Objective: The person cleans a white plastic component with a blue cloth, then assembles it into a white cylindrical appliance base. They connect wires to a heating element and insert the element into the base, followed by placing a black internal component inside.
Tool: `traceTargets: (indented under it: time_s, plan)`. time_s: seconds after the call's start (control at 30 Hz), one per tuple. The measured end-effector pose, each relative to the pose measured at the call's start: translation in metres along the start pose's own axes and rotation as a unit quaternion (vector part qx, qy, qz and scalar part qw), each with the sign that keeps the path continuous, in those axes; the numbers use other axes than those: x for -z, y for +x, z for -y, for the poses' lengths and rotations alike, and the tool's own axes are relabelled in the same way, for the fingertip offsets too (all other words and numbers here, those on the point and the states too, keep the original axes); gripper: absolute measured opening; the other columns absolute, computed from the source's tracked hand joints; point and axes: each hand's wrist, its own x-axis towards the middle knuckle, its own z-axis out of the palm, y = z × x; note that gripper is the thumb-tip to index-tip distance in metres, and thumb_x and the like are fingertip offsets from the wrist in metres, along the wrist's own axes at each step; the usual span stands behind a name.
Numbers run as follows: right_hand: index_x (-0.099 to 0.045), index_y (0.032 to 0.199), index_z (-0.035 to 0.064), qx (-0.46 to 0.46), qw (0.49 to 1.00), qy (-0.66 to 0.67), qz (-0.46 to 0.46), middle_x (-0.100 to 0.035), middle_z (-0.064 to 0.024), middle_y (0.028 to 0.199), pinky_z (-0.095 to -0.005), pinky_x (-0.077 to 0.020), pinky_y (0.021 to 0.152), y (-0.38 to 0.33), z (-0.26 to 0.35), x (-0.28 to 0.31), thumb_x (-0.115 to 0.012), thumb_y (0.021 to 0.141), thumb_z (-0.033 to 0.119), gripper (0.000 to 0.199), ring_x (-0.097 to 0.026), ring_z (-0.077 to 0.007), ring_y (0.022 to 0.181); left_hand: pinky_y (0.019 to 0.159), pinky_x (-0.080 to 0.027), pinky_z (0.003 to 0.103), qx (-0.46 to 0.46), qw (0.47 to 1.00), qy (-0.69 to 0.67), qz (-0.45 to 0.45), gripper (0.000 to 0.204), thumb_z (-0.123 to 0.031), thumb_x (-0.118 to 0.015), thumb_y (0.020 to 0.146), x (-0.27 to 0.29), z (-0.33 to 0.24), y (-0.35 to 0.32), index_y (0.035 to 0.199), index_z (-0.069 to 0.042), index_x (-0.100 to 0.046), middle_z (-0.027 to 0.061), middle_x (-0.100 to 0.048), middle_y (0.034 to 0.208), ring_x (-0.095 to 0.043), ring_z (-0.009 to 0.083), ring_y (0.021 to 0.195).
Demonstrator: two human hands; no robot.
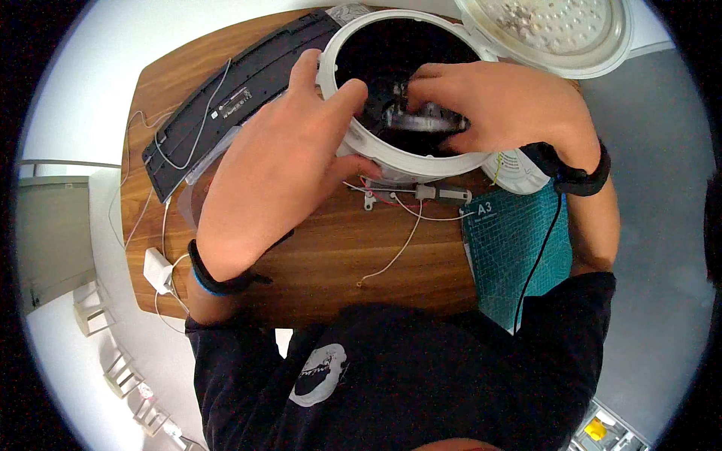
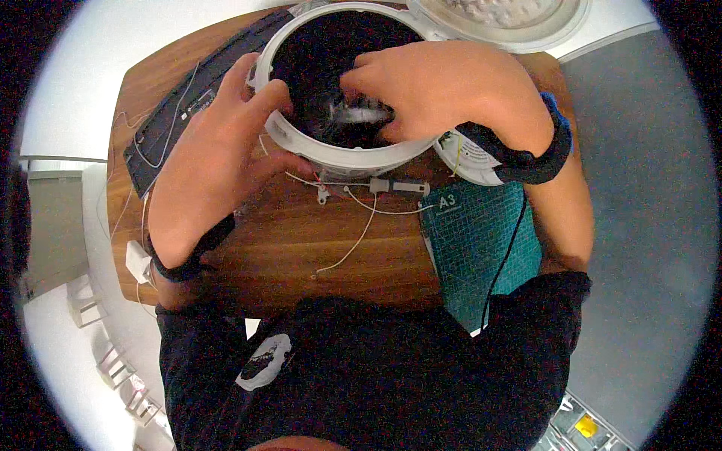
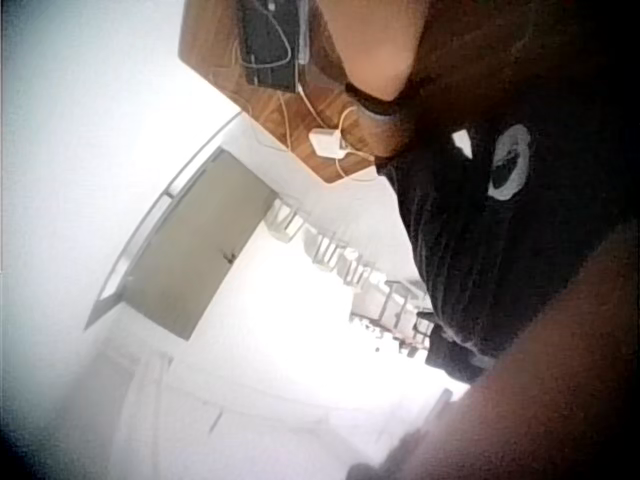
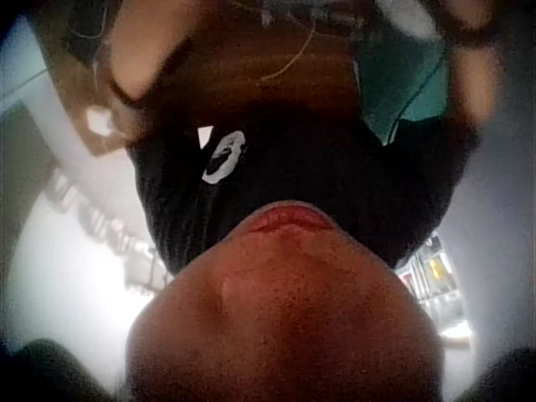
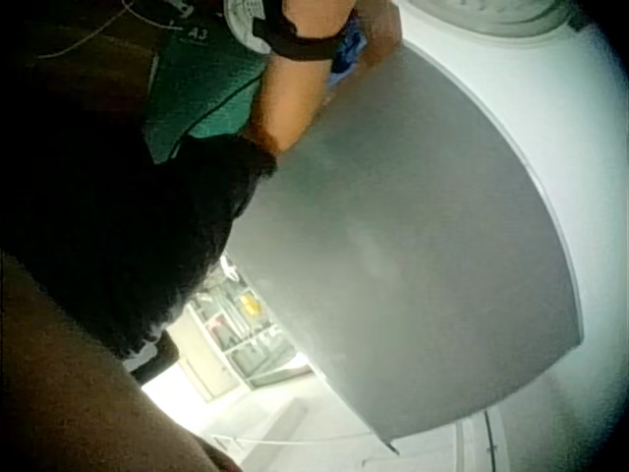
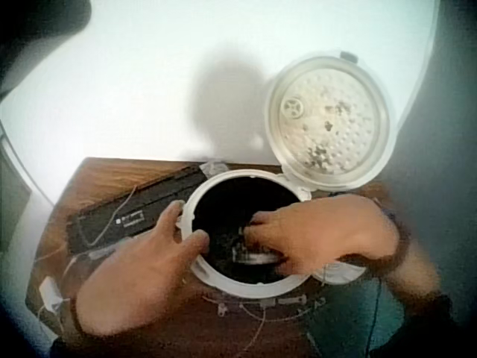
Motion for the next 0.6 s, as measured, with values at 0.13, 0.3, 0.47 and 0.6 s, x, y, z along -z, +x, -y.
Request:
traceTargets:
  time_s: [0.13, 0.3, 0.47, 0.6]
  plan:
    - [-0.077, 0.125, 0.0071, 0.018, 0.998, -0.019, 0.058, -0.073, -0.0145, 0.132, -0.0515, -0.0611, 0.096, 0.009, 0.007, 0.013, -0.082, 0.101, 0.031, 0.034, -0.076, -0.0405, 0.114, 0.102, -0.059, 0.056, 0.002, 1.000, -0.005, -0.007, 0.065, -0.024, -0.099, 0.080, 0.000, -0.001, -0.001, 0.133, -0.009, -0.065, 0.0343, -0.050, 0.164, -0.070, 0.0550, 0.123]
    - [-0.075, 0.129, 0.0070, -0.034, 0.999, 0.003, 0.004, -0.074, -0.0186, 0.127, -0.0507, -0.0600, 0.095, 0.029, -0.006, 0.020, -0.074, 0.110, 0.038, 0.036, -0.074, -0.0425, 0.111, 0.101, -0.060, 0.056, 0.004, 1.000, 0.004, -0.008, 0.063, -0.025, -0.098, 0.081, 0.000, -0.002, 0.000, 0.133, -0.009, -0.065, 0.0338, -0.051, 0.164, -0.072, 0.0543, 0.121]
    - [-0.072, 0.141, 0.0088, 0.016, 1.000, -0.014, -0.011, -0.077, -0.0220, 0.124, -0.0522, -0.0595, 0.100, 0.060, -0.027, 0.002, -0.070, 0.112, 0.034, 0.038, -0.074, -0.0448, 0.117, 0.100, -0.060, 0.056, 0.017, 1.000, 0.001, 0.016, 0.062, -0.024, -0.097, 0.082, 0.002, -0.004, 0.000, 0.132, -0.010, -0.064, 0.0333, -0.050, 0.165, -0.072, 0.0538, 0.120]
    - [-0.072, 0.144, 0.0098, 0.012, 0.996, -0.033, 0.086, -0.079, -0.0232, 0.126, -0.0531, -0.0617, 0.101, 0.076, -0.033, -0.010, -0.073, 0.110, 0.033, 0.041, -0.076, -0.0436, 0.116, 0.100, -0.061, 0.057, 0.013, 1.000, 0.008, 0.007, 0.062, -0.025, -0.097, 0.083, 0.002, -0.004, 0.001, 0.133, -0.010, -0.063, 0.0331, -0.050, 0.164, -0.072, 0.0539, 0.119]
